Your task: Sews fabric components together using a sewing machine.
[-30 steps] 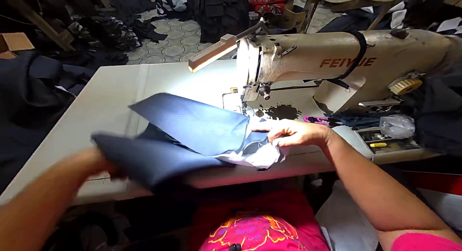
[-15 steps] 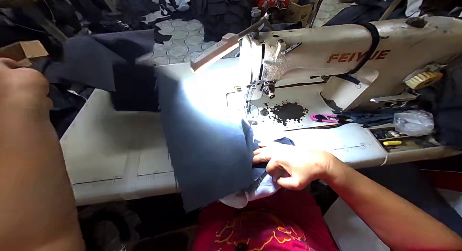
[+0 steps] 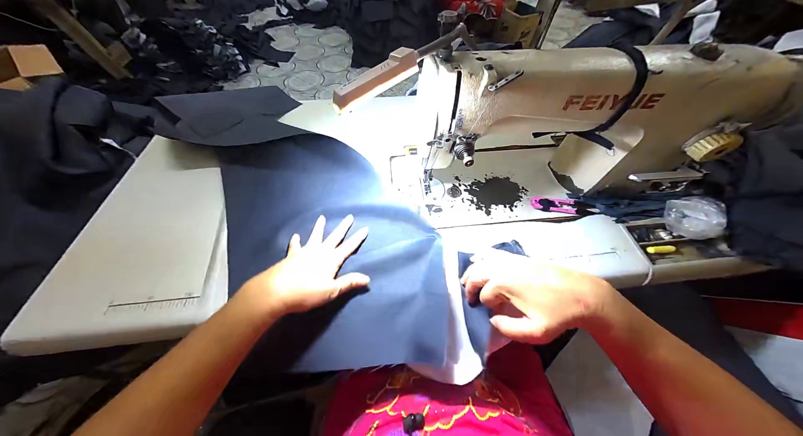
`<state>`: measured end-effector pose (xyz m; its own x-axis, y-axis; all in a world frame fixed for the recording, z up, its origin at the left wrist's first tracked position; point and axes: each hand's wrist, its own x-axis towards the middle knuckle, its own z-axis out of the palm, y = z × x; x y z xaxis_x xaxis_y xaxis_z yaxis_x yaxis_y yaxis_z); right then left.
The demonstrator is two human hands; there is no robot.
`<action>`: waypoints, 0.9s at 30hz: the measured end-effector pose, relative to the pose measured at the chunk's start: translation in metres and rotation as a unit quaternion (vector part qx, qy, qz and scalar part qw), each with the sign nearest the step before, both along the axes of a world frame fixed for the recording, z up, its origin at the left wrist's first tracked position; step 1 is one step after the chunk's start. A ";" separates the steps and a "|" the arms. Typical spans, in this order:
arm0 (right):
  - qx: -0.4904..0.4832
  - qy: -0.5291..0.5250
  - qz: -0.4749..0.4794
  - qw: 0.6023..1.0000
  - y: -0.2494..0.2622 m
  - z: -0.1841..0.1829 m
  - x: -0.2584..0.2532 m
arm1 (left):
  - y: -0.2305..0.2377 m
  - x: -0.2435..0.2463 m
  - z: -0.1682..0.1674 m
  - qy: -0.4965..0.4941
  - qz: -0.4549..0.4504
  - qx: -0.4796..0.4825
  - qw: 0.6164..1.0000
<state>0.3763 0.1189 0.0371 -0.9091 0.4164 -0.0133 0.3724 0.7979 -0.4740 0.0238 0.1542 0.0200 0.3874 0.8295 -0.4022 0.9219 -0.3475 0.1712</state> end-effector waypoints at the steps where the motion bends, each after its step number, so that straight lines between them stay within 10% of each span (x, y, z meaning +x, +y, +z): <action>1: 0.007 -0.006 -0.038 0.999 -0.003 0.002 0.004 | -0.013 0.000 -0.001 0.006 0.011 0.000 1.000; 8: 0.203 -0.038 -0.311 0.928 -0.022 -0.022 -0.025 | -0.042 0.006 -0.006 -0.080 0.091 0.084 0.989; 13: 0.087 -0.097 -0.405 0.905 -0.021 -0.052 -0.034 | -0.024 0.003 -0.030 -0.058 0.108 0.131 0.984; 21: 0.296 0.111 -0.415 0.853 -0.013 -0.048 -0.014 | -0.008 -0.002 -0.007 -0.018 0.097 0.045 0.994; 23: 0.249 0.175 -0.362 0.881 -0.024 -0.051 -0.039 | -0.005 -0.002 -0.007 -0.023 0.097 0.051 0.994; 27: 0.120 -0.029 -0.451 0.884 -0.025 -0.054 -0.039 | 0.002 -0.016 -0.007 -0.026 0.126 0.046 0.991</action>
<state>0.3371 0.0937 -0.0171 -0.2066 0.9686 0.1386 0.9265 0.2391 -0.2904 0.0079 0.1562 0.0128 0.1808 0.9346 -0.3062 0.9722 -0.1227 0.1995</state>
